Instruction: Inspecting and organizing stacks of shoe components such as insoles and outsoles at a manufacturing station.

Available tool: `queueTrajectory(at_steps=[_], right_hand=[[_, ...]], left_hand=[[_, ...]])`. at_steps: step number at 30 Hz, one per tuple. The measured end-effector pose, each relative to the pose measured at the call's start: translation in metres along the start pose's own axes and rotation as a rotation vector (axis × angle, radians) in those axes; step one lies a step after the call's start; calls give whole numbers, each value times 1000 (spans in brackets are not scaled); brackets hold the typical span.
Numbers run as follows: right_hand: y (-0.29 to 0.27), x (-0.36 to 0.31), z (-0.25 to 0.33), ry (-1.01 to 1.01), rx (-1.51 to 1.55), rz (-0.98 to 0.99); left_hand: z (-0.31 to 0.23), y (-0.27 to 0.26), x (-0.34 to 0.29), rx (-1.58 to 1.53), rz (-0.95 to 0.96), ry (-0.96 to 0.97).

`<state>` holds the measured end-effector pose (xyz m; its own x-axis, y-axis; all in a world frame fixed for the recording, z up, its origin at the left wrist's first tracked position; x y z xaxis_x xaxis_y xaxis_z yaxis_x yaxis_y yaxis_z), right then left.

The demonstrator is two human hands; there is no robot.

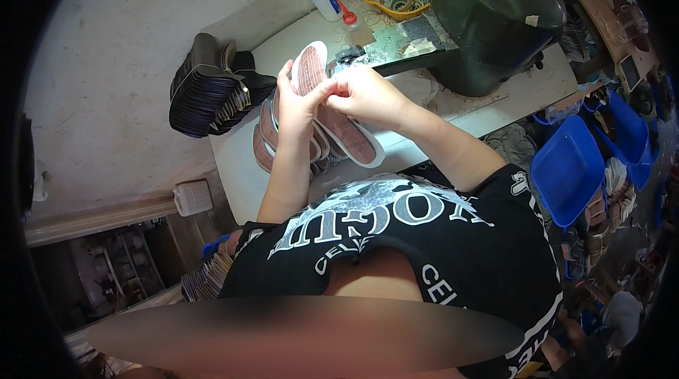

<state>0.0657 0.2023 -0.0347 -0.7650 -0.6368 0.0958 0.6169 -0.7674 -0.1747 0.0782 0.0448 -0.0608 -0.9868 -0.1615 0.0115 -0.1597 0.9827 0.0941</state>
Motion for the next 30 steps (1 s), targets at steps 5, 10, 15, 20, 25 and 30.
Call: queueTrajectory(at_steps=[5, 10, 15, 20, 25, 30], right_hand=[[9, -3, -28, 106, 385, -43], [25, -26, -33, 256, 557, 95], [28, -45, -29, 379, 681, 156], [25, -57, -29, 336, 710, 41], [17, -64, -27, 344, 730, -42], [13, -64, -28, 332, 771, -174]], left_hand=[[-13, 7, 6, -243, -70, -86], [-8, -8, 29, -2, -165, 105], [-13, -10, 38, 200, -242, 18], [-3, -4, 44, 553, -247, 72], [17, -12, 55, 115, -109, -70], [30, -7, 65, 375, -224, 57]])
Point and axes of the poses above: each hand's wrist, its own x-axis towards the middle knuckle, its own y-axis out of the palm, z = x × y, the point moved 2 cm from there along x, towards the middle knuckle, and after that the axes turned 3 degrees about -y, right-handed, at the moved point
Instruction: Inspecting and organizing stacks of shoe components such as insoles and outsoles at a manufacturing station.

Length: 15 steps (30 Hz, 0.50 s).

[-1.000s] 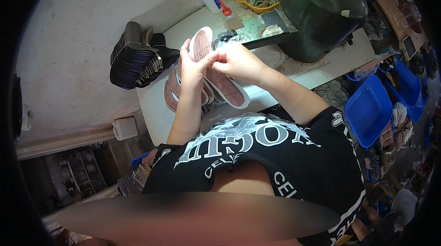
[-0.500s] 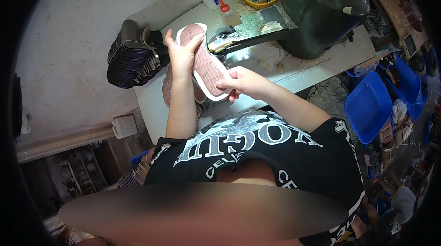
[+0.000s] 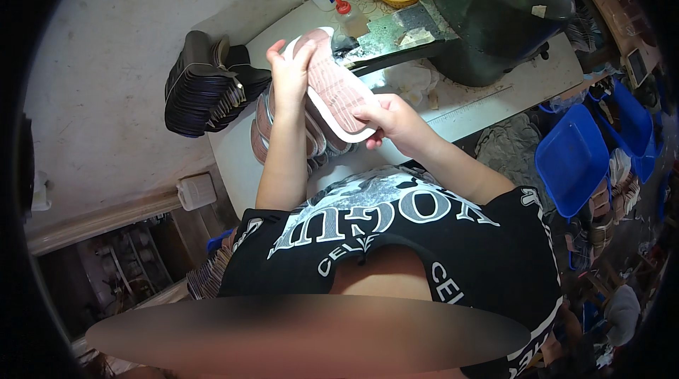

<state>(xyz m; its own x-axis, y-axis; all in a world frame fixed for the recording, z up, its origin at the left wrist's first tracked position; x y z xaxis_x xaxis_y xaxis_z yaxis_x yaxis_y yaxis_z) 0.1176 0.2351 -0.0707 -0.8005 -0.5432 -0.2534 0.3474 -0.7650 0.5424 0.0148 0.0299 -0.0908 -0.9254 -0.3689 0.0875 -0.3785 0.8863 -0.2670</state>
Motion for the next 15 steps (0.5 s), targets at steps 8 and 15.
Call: queueTrajectory(at_steps=[8, 15], right_hand=[[10, -3, 2, -20, 7, 88], [19, 25, -7, -146, 156, -37]], left_hand=[[-12, 10, 4, 45, -28, -42], [-2, 2, 36, 71, 19, -88]])
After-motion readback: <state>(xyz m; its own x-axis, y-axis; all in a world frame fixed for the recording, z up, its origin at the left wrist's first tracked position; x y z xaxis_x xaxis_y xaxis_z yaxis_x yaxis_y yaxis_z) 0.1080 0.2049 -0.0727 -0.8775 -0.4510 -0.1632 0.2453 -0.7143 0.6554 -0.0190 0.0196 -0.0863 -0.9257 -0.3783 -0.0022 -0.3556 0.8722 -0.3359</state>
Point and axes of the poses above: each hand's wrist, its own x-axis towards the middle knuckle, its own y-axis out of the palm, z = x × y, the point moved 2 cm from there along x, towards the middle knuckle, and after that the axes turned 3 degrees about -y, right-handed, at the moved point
